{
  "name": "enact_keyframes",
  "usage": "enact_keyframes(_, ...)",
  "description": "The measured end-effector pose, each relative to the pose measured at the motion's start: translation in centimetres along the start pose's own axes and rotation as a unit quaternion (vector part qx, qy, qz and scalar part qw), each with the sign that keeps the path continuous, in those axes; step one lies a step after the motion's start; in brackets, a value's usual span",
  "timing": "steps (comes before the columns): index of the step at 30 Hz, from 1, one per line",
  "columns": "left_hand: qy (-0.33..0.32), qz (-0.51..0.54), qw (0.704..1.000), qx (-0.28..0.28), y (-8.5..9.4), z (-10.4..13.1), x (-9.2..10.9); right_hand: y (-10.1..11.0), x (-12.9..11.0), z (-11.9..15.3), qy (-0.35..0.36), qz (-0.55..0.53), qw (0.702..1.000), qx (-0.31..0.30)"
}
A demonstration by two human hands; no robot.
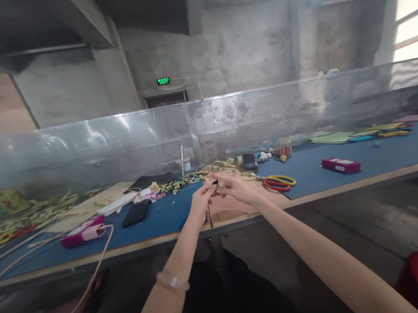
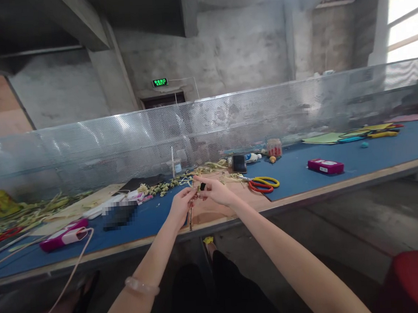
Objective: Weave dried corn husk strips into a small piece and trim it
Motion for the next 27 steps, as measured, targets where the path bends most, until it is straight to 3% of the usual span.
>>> enact_keyframes(8, -0.056, -0.019, 0.998, -0.01, 0.0, -0.3, 0.3, -1.5, 1.1, -0.1, -0.044, -0.13, 0.989, -0.064)
enact_keyframes(13, -0.072, -0.014, 0.997, -0.01, -0.2, -0.1, 0.6, -2.2, 1.6, 0.1, -0.057, -0.167, 0.982, -0.074)
enact_keyframes(24, -0.075, -0.06, 0.995, -0.023, 0.1, -0.8, 0.7, -1.0, 2.1, -0.3, -0.052, -0.078, 0.993, -0.065)
enact_keyframes(27, -0.066, -0.086, 0.993, -0.054, 0.1, -1.3, 0.7, 1.4, 0.9, -1.1, -0.006, 0.004, 1.0, 0.025)
Point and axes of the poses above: each hand's wrist, its own z-axis away from the middle knuckle, its own y-axis out of the back of the hand, x = y × z, the point moved 10 cm from there along -z, towards the middle knuckle, and after that the axes turned 13 degrees about -y, right-handed, at the moved point
